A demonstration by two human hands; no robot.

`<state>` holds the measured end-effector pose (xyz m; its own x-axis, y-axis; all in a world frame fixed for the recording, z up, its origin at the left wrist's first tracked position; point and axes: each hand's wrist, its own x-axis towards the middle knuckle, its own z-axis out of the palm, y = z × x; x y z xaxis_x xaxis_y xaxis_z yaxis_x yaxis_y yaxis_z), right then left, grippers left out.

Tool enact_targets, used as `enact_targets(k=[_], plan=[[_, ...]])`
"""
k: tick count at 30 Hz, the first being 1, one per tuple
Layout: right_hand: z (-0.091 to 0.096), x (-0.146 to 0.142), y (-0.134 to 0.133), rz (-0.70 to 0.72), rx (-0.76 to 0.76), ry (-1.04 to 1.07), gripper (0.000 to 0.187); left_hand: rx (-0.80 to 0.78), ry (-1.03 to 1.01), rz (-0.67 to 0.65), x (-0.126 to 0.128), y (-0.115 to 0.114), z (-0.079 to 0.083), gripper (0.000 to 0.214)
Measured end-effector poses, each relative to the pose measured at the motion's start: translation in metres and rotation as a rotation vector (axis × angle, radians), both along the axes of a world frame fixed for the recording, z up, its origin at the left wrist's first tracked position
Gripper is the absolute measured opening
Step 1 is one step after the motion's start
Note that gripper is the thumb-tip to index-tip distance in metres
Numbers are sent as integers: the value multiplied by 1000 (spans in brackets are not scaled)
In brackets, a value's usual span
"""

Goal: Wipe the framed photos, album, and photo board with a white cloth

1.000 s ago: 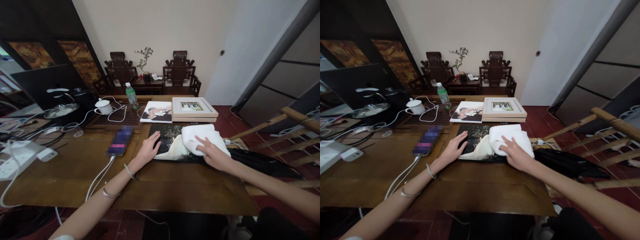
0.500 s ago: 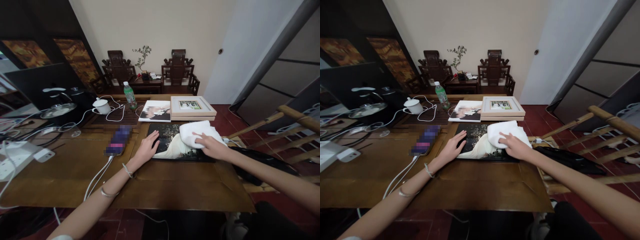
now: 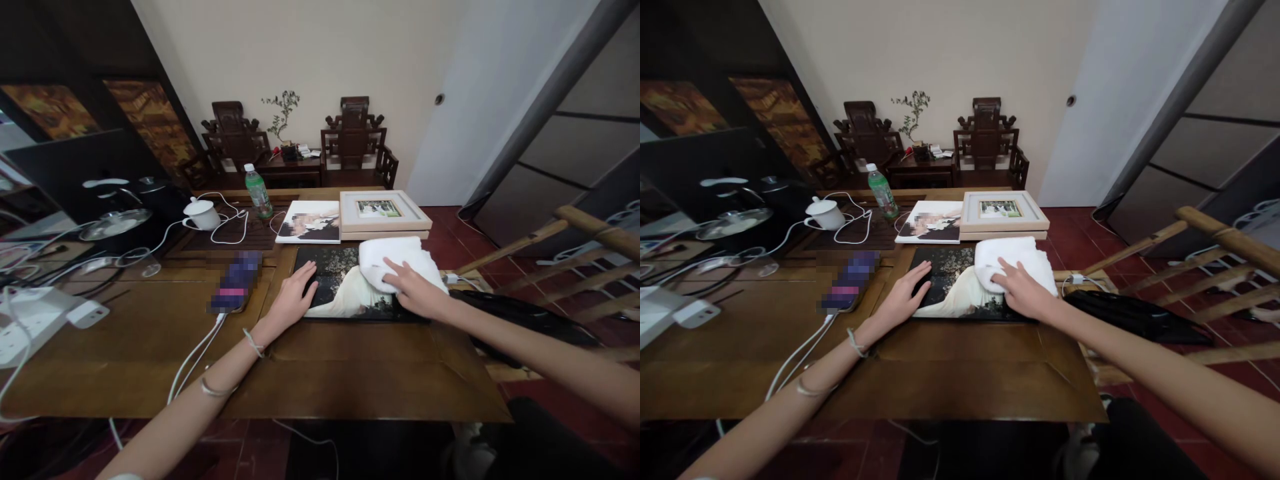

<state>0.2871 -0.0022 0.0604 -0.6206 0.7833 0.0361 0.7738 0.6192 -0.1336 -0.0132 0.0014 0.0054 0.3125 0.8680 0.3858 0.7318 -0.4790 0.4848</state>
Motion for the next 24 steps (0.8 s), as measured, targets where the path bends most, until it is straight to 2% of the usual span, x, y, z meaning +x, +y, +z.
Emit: enact_targets(k=[6,9,11,15,24], plan=[[-7,4,-84,112,-59,67,50,3,21,1,1,0,0,38],[-6,3,-106,149,-85,80,51,-9,34,10,1,-1,1,38],[-4,1,-108,156,-105,84,52,-10,35,12,2,-1,1,38],[2,-3,-83,147,-146,76,55,6,25,4,1,0,0,37],[19,-36,34,135,-73,-9,45,-10,0,-1,0,1,-1,38]])
